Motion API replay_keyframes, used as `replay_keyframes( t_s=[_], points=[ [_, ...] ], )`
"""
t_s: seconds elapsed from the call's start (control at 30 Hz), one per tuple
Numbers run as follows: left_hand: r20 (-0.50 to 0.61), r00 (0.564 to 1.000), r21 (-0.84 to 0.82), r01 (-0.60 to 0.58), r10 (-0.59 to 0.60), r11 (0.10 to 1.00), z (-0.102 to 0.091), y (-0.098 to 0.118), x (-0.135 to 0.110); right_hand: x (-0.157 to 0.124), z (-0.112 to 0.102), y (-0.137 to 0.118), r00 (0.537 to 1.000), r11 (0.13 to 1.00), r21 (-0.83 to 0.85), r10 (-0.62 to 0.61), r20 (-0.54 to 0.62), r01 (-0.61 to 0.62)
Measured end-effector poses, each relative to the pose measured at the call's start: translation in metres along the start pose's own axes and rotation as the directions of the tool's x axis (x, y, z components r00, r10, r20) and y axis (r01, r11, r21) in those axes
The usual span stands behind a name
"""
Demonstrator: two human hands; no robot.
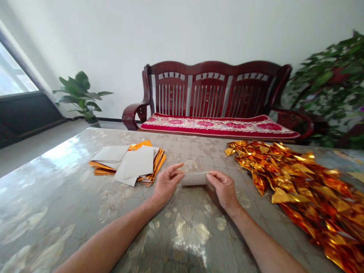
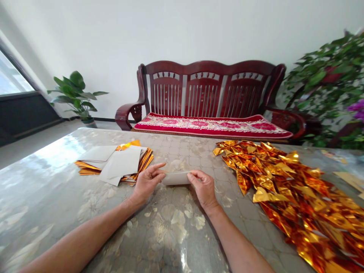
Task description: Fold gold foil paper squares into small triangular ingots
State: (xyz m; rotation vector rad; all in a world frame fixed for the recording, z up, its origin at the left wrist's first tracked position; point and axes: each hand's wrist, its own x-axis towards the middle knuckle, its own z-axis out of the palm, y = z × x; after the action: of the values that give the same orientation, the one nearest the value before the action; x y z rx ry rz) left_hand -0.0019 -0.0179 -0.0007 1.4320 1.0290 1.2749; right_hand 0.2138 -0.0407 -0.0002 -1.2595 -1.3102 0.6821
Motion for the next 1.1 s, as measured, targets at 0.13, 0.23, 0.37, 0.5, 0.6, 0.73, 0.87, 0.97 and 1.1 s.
replay_keyframes(
  t_s=[0.13, 0.23, 0.37, 0.5, 0.6, 0.73, 0.87, 0.97, 1.1],
  points=[
    [0.001, 0.999, 0.134, -0.051, 0.051, 0.99, 0.0, 0.001, -0.001, -0.001, 0.001, -0.002, 0.998, 0.998, -0.034, -0.053, -0.015, 0.053],
    [0.0, 0.995, 0.331, -0.092, 0.097, 0.939, 0.002, 0.005, -0.003, -0.003, 0.003, -0.007, 0.992, 0.99, -0.062, -0.123, 0.01, 0.123],
    [0.064, 0.987, 0.515, -0.161, 0.149, 0.842, 0.007, 0.01, -0.004, -0.006, 0.007, -0.011, 0.974, 0.97, -0.089, -0.222, 0.051, 0.226],
    [0.111, 0.975, 0.591, -0.22, 0.192, 0.776, 0.007, 0.014, -0.004, -0.007, 0.009, -0.01, 0.949, 0.94, -0.137, -0.301, 0.088, 0.311],
    [0.165, 0.947, 0.641, -0.314, 0.275, 0.7, 0.004, 0.019, -0.006, -0.007, 0.009, -0.011, 0.923, 0.905, -0.192, -0.355, 0.147, 0.379],
    [0.286, 0.884, 0.693, -0.457, 0.369, 0.557, 0.001, 0.026, -0.011, -0.009, 0.011, -0.016, 0.875, 0.842, -0.254, -0.425, 0.231, 0.476],
    [0.362, 0.845, 0.718, -0.522, 0.393, 0.461, 0.001, 0.028, -0.014, -0.011, 0.013, -0.021, 0.85, 0.778, -0.347, -0.454, 0.267, 0.524],
    [0.389, 0.825, 0.709, -0.553, 0.411, 0.438, 0.001, 0.027, -0.015, -0.011, 0.012, -0.023, 0.831, 0.734, -0.39, -0.479, 0.285, 0.556],
    [0.364, 0.82, 0.697, -0.554, 0.442, 0.455, 0.001, 0.024, -0.013, -0.008, 0.008, -0.02, 0.801, 0.698, -0.393, -0.524, 0.288, 0.598]
  ],
)
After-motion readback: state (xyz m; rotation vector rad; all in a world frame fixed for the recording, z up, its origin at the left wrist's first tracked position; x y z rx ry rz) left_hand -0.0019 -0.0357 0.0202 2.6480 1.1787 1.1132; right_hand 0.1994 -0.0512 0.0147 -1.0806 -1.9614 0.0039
